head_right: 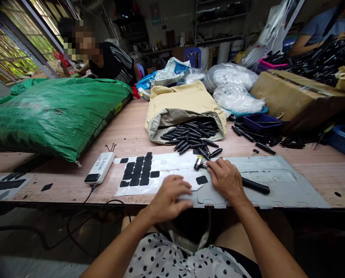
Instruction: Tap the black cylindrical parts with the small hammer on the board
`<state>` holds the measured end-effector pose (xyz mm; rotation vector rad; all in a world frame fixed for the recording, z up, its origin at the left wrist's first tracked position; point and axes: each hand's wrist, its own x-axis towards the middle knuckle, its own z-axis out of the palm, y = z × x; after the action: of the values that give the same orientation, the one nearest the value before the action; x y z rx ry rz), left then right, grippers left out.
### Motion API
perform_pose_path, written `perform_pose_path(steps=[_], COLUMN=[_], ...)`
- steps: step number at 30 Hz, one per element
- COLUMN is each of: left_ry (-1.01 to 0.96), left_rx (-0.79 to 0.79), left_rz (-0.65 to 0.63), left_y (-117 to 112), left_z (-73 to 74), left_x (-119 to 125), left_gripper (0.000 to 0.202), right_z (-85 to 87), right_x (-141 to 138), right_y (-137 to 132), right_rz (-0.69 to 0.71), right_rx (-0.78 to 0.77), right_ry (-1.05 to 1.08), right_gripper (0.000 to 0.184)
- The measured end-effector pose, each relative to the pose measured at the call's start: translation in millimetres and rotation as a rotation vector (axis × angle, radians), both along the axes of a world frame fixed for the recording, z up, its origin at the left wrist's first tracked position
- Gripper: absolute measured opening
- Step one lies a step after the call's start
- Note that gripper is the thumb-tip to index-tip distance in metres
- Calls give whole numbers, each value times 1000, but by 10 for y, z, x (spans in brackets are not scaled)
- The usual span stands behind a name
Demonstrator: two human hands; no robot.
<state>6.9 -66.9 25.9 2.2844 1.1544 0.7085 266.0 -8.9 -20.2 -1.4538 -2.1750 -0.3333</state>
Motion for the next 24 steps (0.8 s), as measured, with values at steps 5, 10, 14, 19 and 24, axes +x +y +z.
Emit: perform_pose_path(steps=[5,10,14,19,24], left_ry=[48,350,394,365,382], left_rx=[141,110,146,196,80], left_rz=[501,595,592,564,535], left_y=[1055,1742,1759,1614,1697], left_z=[193,58,-32,-56,-59], left_x=[-98,-177,-222,-308,-312], left_gripper=[20,24,16,24,34], right_z=[14,18,29,38,37], right_x=[0,11,2,-13,-8], right_y=[-4,10,13,6,2], right_rz=[4,20,13,2,2], right_rx=[0,-27,-38,-47,-54], right_ry=[15,27,27,29,18], right_gripper=[24,24,24,24,25])
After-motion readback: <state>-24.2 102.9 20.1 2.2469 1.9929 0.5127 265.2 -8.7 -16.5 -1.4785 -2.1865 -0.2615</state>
